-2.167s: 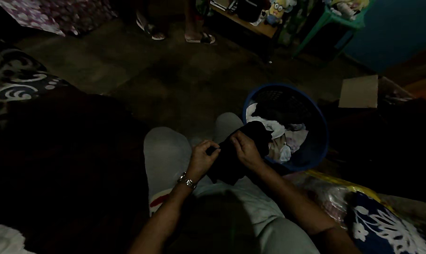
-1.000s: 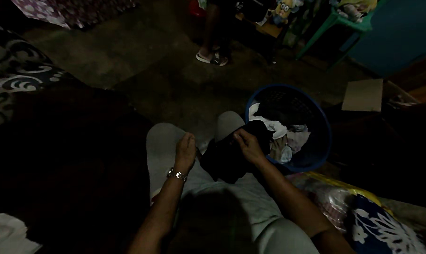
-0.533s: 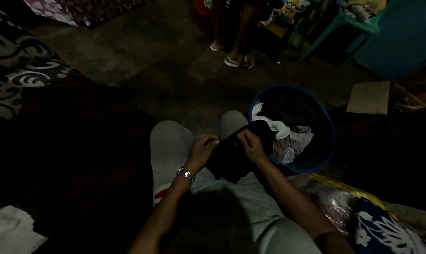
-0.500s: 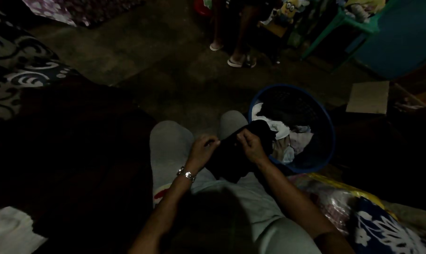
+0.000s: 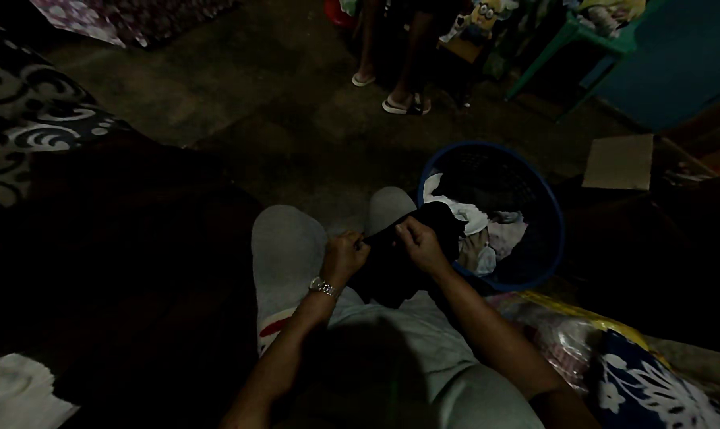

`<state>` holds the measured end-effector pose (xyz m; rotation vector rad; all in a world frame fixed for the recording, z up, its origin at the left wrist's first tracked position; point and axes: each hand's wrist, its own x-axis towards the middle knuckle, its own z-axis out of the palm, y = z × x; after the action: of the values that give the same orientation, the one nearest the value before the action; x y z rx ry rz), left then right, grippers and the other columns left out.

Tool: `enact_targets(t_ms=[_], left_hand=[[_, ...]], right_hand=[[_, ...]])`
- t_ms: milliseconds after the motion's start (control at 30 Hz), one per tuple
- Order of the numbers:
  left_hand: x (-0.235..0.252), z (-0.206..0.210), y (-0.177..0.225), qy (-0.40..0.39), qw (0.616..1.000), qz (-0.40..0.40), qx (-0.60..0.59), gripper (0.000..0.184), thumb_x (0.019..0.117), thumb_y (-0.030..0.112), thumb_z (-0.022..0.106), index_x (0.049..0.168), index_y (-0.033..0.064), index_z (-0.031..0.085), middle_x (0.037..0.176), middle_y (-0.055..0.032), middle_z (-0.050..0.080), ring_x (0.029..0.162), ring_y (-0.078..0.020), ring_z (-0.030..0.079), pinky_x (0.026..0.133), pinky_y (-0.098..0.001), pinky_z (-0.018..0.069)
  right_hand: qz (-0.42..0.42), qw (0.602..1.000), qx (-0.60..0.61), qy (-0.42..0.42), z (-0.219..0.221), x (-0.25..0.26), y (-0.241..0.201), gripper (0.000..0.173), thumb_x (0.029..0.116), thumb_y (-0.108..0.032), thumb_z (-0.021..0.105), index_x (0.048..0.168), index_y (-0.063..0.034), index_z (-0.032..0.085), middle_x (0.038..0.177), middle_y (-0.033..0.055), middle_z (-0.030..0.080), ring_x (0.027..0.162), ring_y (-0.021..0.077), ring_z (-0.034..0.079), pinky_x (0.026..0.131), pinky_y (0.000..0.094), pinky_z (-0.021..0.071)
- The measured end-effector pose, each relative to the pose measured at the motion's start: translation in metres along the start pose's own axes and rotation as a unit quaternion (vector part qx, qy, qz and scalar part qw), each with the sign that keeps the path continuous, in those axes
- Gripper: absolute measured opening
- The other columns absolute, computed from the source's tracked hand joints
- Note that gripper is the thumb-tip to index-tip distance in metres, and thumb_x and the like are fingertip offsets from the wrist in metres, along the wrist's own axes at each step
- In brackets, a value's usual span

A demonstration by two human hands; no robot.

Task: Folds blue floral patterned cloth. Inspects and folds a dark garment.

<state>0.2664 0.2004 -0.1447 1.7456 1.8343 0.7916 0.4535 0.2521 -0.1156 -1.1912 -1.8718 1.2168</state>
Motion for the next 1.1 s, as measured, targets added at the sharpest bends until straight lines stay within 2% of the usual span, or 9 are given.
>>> enact_targets(t_ms=[167,267,433,533,600,733,933,1000,1100], left_hand=[[0.002,-0.019,-0.003,-0.003,0.994,-0.109,0.02,0.025,0.098,0.01,0.057,0.099,-0.0094,0.072,0.094,-0.0262,0.071,0.092,-0.0401,0.07,0.088,-0.0559,0.0531],[0.002,-0.037,-0.017,0.046,0.974,-0.207,-0.079,0.021,0.1001,0.014,0.059,0.101,-0.0026,0.072,0.085,-0.012,0.071,0.076,-0.0177,0.068,0.075,-0.0379,0.0562],[-0.006,-0.029,-0.018,0.033,0.955,-0.17,-0.24,0.023,0.1063,0.012,0.052,0.112,-0.0044,0.068,0.089,-0.0062,0.071,0.075,-0.0055,0.068,0.074,-0.0229,0.0573],[-0.008,-0.022,-0.014,0.026,0.964,-0.162,-0.209,0.028,0.1055,0.021,0.056,0.094,-0.0027,0.067,0.077,-0.0015,0.065,0.066,-0.0033,0.061,0.067,-0.0218,0.0537],[-0.009,-0.019,-0.01,0.018,0.973,-0.149,-0.177,0.033,0.1021,0.028,0.062,0.091,-0.0021,0.067,0.077,-0.0038,0.063,0.068,-0.0068,0.059,0.068,-0.0265,0.0509],[-0.008,-0.01,-0.006,-0.065,0.979,-0.077,-0.179,0.03,0.0981,0.023,0.068,0.116,-0.0011,0.07,0.108,-0.0127,0.068,0.096,-0.0135,0.063,0.089,-0.029,0.0509],[-0.005,-0.011,0.006,-0.077,0.967,-0.15,-0.192,0.024,0.1052,0.015,0.055,0.111,-0.0034,0.069,0.102,-0.0112,0.068,0.09,-0.0088,0.061,0.085,-0.0292,0.0496],[-0.005,-0.005,0.005,-0.07,0.97,-0.15,-0.176,0.029,0.1087,0.016,0.046,0.109,-0.0053,0.065,0.095,-0.0121,0.063,0.085,-0.0124,0.057,0.08,-0.0322,0.0471],[-0.003,0.0,0.006,-0.075,0.977,-0.143,-0.14,0.036,0.1107,0.018,0.039,0.111,-0.0085,0.062,0.098,-0.0193,0.063,0.093,-0.0227,0.06,0.087,-0.0419,0.0477]], right_hand=[[0.021,1.0,-0.013,-0.012,-0.001,0.0,-0.004,0.026,0.1068,-0.015,0.049,0.096,0.004,0.064,0.082,0.0057,0.066,0.073,0.0054,0.062,0.072,0.0221,0.053],[0.031,0.999,0.002,-0.008,-0.005,0.0,-0.003,0.026,0.1074,-0.015,0.048,0.099,0.0035,0.065,0.082,0.0045,0.067,0.074,0.0053,0.062,0.072,0.0226,0.0535],[0.022,1.0,0.018,-0.008,-0.006,-0.002,-0.002,0.024,0.1077,-0.014,0.047,0.098,0.0019,0.063,0.082,0.0021,0.066,0.074,0.0035,0.061,0.072,0.0214,0.0524],[0.018,1.0,0.017,-0.008,-0.007,-0.003,-0.001,0.025,0.1076,-0.015,0.047,0.097,0.0017,0.063,0.082,0.0022,0.066,0.074,0.0032,0.061,0.073,0.0215,0.0525],[0.029,0.999,0.009,-0.012,-0.006,-0.003,-0.002,0.026,0.1078,-0.016,0.048,0.098,0.0018,0.064,0.083,0.0034,0.067,0.075,0.0044,0.062,0.073,0.0226,0.0535],[0.027,0.999,0.024,-0.011,-0.005,-0.003,-0.001,0.024,0.107,-0.014,0.049,0.097,0.0027,0.063,0.082,0.0045,0.066,0.074,0.005,0.063,0.072,0.0223,0.0538],[0.029,0.999,0.03,-0.019,-0.004,-0.004,-0.005,0.025,0.1065,-0.013,0.049,0.102,0.0059,0.064,0.088,0.0083,0.066,0.078,0.007,0.063,0.076,0.024,0.0542],[0.029,0.999,0.025,-0.024,-0.003,-0.005,-0.005,0.026,0.1067,-0.014,0.049,0.102,0.006,0.064,0.088,0.0094,0.066,0.079,0.0083,0.063,0.077,0.025,0.0543],[0.024,0.999,0.006,-0.033,-0.002,-0.004,-0.004,0.029,0.1078,-0.016,0.047,0.104,0.0072,0.064,0.09,0.0117,0.067,0.081,0.0116,0.063,0.079,0.0281,0.0534]])
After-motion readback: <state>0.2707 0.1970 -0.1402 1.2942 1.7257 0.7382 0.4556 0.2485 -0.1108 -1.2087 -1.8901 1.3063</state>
